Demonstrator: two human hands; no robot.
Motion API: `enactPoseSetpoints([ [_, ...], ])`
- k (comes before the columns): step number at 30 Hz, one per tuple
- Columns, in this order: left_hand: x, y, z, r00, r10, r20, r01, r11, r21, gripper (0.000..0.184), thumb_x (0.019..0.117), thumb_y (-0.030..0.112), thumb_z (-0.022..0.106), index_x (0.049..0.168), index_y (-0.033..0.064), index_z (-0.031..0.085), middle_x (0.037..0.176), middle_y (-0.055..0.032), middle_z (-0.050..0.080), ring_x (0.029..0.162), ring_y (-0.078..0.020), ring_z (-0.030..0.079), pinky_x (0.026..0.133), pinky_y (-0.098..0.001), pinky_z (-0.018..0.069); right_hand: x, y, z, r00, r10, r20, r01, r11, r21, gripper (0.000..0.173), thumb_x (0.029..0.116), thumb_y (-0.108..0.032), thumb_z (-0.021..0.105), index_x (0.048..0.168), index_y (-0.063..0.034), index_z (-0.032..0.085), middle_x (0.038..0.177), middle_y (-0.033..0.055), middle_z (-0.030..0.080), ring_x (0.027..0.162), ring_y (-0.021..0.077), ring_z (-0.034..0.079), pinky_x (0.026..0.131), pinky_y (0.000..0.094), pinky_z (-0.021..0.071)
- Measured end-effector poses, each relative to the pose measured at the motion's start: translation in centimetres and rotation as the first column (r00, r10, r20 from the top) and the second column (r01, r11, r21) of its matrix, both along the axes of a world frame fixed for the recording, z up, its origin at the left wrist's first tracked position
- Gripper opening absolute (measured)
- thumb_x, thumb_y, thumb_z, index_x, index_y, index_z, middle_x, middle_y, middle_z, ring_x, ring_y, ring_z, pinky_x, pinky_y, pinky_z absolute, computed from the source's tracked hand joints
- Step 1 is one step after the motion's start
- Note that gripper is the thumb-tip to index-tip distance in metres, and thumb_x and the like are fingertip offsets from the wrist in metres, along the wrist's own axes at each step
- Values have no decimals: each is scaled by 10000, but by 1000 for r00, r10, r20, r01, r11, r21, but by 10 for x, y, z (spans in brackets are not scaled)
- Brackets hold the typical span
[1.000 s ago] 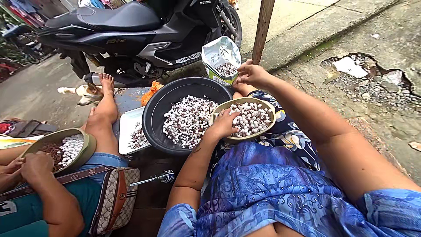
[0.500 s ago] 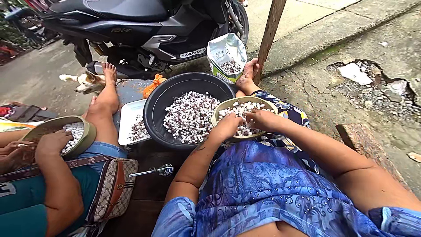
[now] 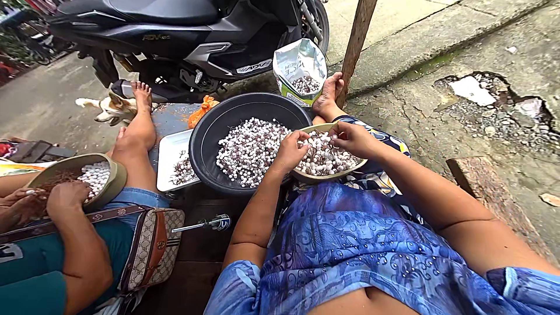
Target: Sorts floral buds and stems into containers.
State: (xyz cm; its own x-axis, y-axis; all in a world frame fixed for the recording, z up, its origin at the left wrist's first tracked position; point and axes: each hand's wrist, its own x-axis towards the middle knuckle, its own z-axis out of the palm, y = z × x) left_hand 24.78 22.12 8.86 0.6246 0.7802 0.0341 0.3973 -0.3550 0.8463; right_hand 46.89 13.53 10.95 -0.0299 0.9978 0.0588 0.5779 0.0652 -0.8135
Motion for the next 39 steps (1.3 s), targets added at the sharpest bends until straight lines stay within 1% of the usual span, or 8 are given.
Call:
enactPoseSetpoints([
  [5, 2, -3, 5, 966, 101, 239, -20, 948, -319, 330, 958, -63, 627, 1273, -41, 534, 1239, -170, 579, 876, -171, 694, 833, -342, 609, -1, 1, -1, 993, -19, -120, 21, 1000, 20, 188, 964, -36, 668, 1148, -2, 642, 1055, 154, 661, 826, 207, 683, 804, 411, 590],
  [12, 3, -5, 2, 954, 37, 299, 59, 950, -306, 378, 932, -85, 623, 1298, -44, 536, 1202, -162, 621, 918, -157, 675, 867, -341, 579, -10, 1, -6, 983, -14, -185, 23, 999, 44, 378, 953, -18, 683, 1315, -31, 574, 1118, 143, 675, 769, 140, 683, 766, 329, 595],
  [16, 7, -13, 1, 928, 55, 369, 63, 952, -300, 365, 919, -70, 657, 1266, -30, 553, 1145, -128, 655, 873, -126, 672, 833, -316, 581, -19, 4, -17, 984, 22, -178, -12, 998, 60, 307, 954, 0, 664, 1258, 0, 622, 1101, 136, 703, 905, 171, 704, 876, 371, 588],
  [24, -1, -23, -1, 953, -36, 300, 100, 975, -199, 362, 916, -32, 704, 1243, 36, 566, 1150, -98, 631, 825, -128, 663, 752, -307, 591, -28, 0, -23, 992, 8, -124, -5, 1000, 21, 303, 911, 30, 716, 1201, -25, 648, 1011, 134, 719, 813, 206, 708, 793, 421, 604],
  [32, -42, -13, 4, 986, 70, 151, -52, 991, -122, 318, 1006, 119, 639, 1306, 36, 572, 1244, -130, 627, 877, -167, 672, 795, -377, 582, -11, 22, 23, 892, 451, 17, -381, 772, -508, 244, 947, 72, 656, 1189, 37, 661, 1024, 187, 688, 845, 265, 695, 830, 442, 588],
  [35, -48, -18, 6, 984, 106, 143, -89, 989, -121, 299, 1011, 105, 629, 1300, 59, 574, 1243, -112, 633, 852, -162, 670, 779, -371, 586, 13, 73, 26, 954, 233, 191, -185, 953, -239, 303, 935, -30, 712, 1233, 7, 666, 1044, 218, 709, 908, 348, 702, 872, 559, 565],
  [37, -46, -20, 6, 988, 86, 129, -73, 992, -101, 312, 998, 87, 642, 1299, 38, 577, 1263, -129, 632, 882, -174, 682, 790, -370, 589, 30, 113, 41, 983, -49, 176, 41, 998, 52, 617, 898, -125, 767, 1455, -21, 523, 1281, 309, 625, 1137, 487, 629, 986, 690, 468],
  [39, -46, -25, 10, 994, 56, 95, -51, 997, -53, 325, 984, 87, 669, 1295, 33, 589, 1301, -135, 615, 957, -188, 693, 833, -378, 599, 39, 134, 66, 975, -207, 84, 193, 970, 145, 762, 918, -161, 757, 1572, -70, 375, 1505, 283, 469, 1287, 439, 566, 1060, 620, 463],
])
